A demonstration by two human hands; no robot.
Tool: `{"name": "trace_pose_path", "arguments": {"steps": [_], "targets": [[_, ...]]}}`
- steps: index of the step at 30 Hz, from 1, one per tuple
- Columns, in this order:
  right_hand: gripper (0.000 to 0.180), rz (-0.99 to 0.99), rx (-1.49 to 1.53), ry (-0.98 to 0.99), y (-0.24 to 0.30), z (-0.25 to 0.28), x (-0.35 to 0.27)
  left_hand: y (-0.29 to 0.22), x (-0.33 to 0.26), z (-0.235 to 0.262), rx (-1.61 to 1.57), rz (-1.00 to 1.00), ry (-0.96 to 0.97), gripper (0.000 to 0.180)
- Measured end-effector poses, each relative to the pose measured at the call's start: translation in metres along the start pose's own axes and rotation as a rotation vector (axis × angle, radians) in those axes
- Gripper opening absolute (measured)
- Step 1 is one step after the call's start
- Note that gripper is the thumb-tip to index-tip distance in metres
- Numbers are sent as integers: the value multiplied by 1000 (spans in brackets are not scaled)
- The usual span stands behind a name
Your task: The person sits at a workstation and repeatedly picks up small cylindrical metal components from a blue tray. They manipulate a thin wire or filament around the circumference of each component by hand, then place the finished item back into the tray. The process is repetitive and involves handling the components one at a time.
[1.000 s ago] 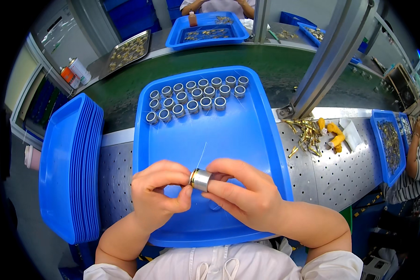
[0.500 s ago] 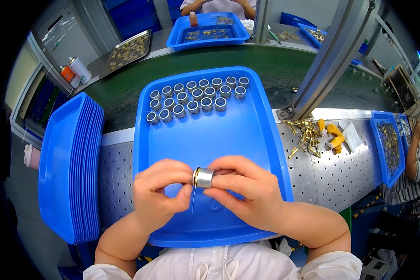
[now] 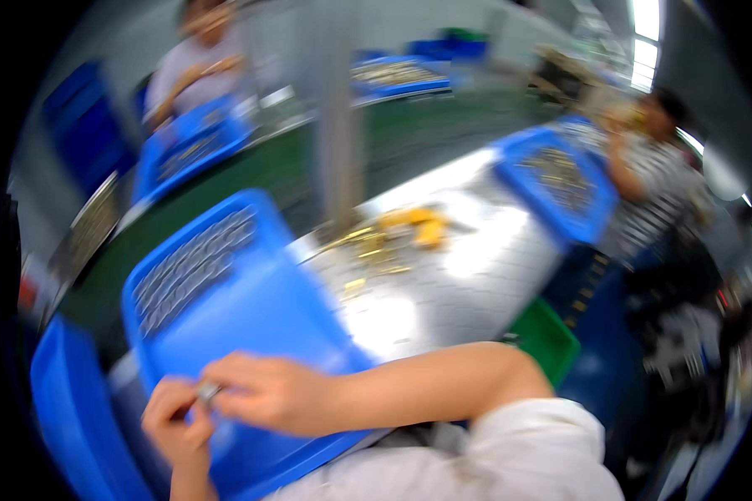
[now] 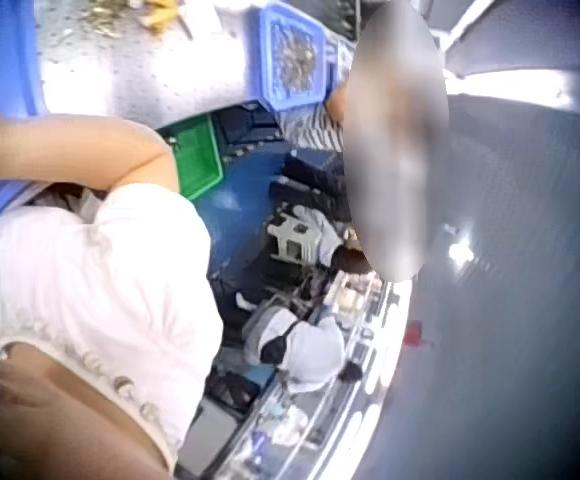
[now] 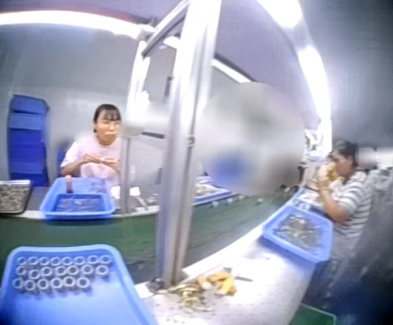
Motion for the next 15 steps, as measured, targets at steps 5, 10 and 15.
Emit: {"name": "trace_pose_path", "arguments": {"steps": [5, 10, 15], "targets": [[17, -110, 71, -63, -16, -8, -18, -8, -1, -5, -1, -16, 65, 9], [10, -477, 468, 11, -36, -20, -18, -18, -3, -6, 14, -11, 41, 4], [9, -175, 294, -114, -25, -13, -8, 13, 1, -6, -336, 341, 138, 17]]}}
Point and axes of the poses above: each hand's wrist, its own x-axis towards the middle knuckle, its own z-axis out of the back of the hand, y = z × x, the point moved 4 cm from there along x, towards the middle knuckle, and after that the axes turned 6 degrees about z, right-handed, at the moved point
